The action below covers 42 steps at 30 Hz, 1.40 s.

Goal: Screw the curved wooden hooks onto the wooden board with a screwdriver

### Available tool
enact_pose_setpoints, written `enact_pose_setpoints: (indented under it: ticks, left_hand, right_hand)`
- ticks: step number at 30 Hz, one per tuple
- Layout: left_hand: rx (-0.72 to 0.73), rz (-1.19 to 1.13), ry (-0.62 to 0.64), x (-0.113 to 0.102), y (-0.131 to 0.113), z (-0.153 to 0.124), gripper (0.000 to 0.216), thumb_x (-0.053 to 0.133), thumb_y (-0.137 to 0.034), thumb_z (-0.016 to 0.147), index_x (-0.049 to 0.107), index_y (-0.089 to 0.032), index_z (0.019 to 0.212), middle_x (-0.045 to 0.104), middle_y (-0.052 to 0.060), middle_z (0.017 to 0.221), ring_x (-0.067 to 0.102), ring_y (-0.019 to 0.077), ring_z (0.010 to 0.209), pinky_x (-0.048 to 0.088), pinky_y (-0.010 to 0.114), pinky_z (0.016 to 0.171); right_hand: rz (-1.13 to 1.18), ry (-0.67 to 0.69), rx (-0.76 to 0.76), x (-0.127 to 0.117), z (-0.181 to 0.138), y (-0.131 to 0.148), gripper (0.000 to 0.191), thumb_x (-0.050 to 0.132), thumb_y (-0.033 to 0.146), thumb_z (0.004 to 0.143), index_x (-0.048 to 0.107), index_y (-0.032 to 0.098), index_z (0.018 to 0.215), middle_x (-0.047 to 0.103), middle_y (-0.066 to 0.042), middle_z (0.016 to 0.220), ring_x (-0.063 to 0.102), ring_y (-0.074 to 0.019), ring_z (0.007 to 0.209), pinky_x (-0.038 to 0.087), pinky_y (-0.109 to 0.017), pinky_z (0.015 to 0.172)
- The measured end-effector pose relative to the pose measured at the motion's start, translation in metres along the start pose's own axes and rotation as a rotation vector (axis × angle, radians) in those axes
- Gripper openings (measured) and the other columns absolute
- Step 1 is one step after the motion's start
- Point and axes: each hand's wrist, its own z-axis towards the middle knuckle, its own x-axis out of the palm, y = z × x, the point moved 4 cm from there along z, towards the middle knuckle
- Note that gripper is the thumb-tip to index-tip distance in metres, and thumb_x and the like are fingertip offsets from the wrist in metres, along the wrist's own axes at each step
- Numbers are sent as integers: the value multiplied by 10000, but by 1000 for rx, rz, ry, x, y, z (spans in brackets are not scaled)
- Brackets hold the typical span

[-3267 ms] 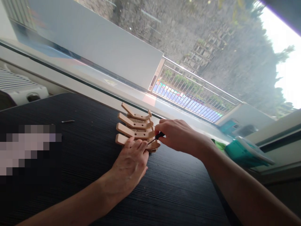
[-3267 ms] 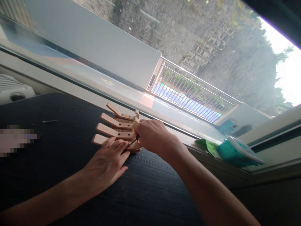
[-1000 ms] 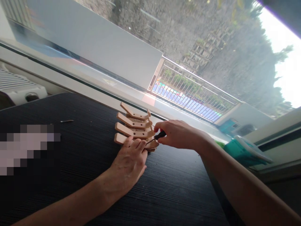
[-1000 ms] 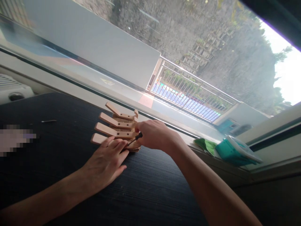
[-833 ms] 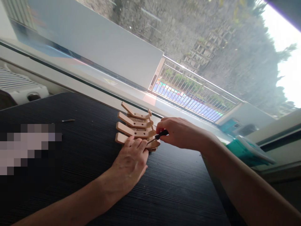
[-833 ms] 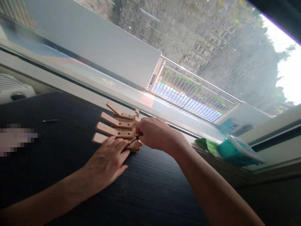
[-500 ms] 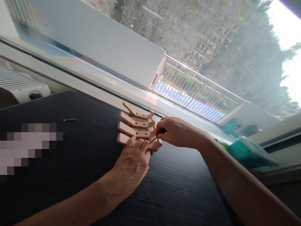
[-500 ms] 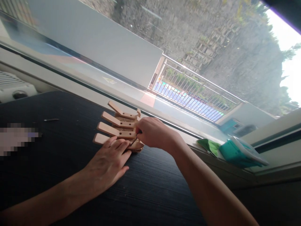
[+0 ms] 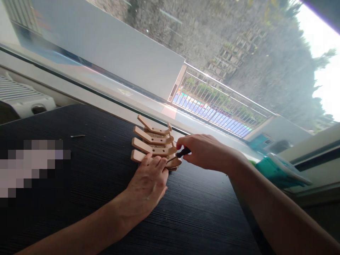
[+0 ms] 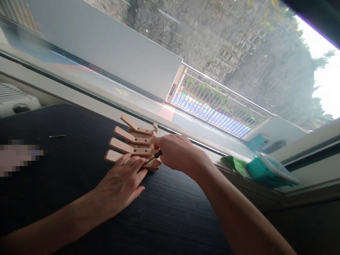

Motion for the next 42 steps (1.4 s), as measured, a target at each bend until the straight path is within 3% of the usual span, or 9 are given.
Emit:
enact_pose_setpoints:
  ticks: [6,14,21,25,30,36,42]
  left_hand:
    - [-34,3,29,1,-1,0,304,630,-316,771,640,-167,1036,565,97,1120,472,269,1129,227,469,1105]
    - [10,29,-16,5,1,-1,330,581,-325,798,623,-157,1079,559,116,1128,469,284,1135,238,492,1092]
    - [2,28,0,1,-1,0,334,601,-322,790,629,-161,1082,560,113,1129,480,279,1124,258,482,1083]
    - [12,21,-3,1,-1,0,318,596,-310,790,632,-161,1069,568,110,1115,486,277,1113,255,480,1084]
    - [22,20,-27,-1,1,1,295,598,-316,794,631,-172,1050,595,100,1098,508,265,1095,260,474,1082]
    - [-40,95,-90,-13,9,4,204,511,-182,841,651,-152,986,667,77,969,582,255,990,174,536,1113]
    - [-147,108,-2,-16,14,13,204,482,-132,839,677,-141,900,685,79,857,620,260,927,206,529,1101]
  right_hand:
    - [65,-57,-92,4,8,3,200,547,146,732,703,217,834,688,-17,805,545,-133,692,311,-233,607]
    - [121,12,-21,5,7,-5,187,563,270,761,730,205,816,664,-2,690,500,-105,597,300,-226,559]
    - [17,-51,13,6,0,-6,300,589,283,744,673,272,1032,710,-5,832,581,-160,715,288,-247,578]
    - [-4,-61,-46,2,1,4,202,549,196,750,698,248,876,702,-16,831,585,-152,717,295,-248,581]
    - [-42,38,-22,0,8,5,193,552,238,755,727,244,835,685,-23,729,566,-148,653,294,-256,559]
    - [-94,127,-28,-1,11,5,205,539,252,753,738,243,801,688,-28,719,559,-150,651,306,-260,564]
    - [-67,241,-73,1,25,2,219,539,266,746,741,187,781,655,-22,649,476,-113,537,301,-242,507]
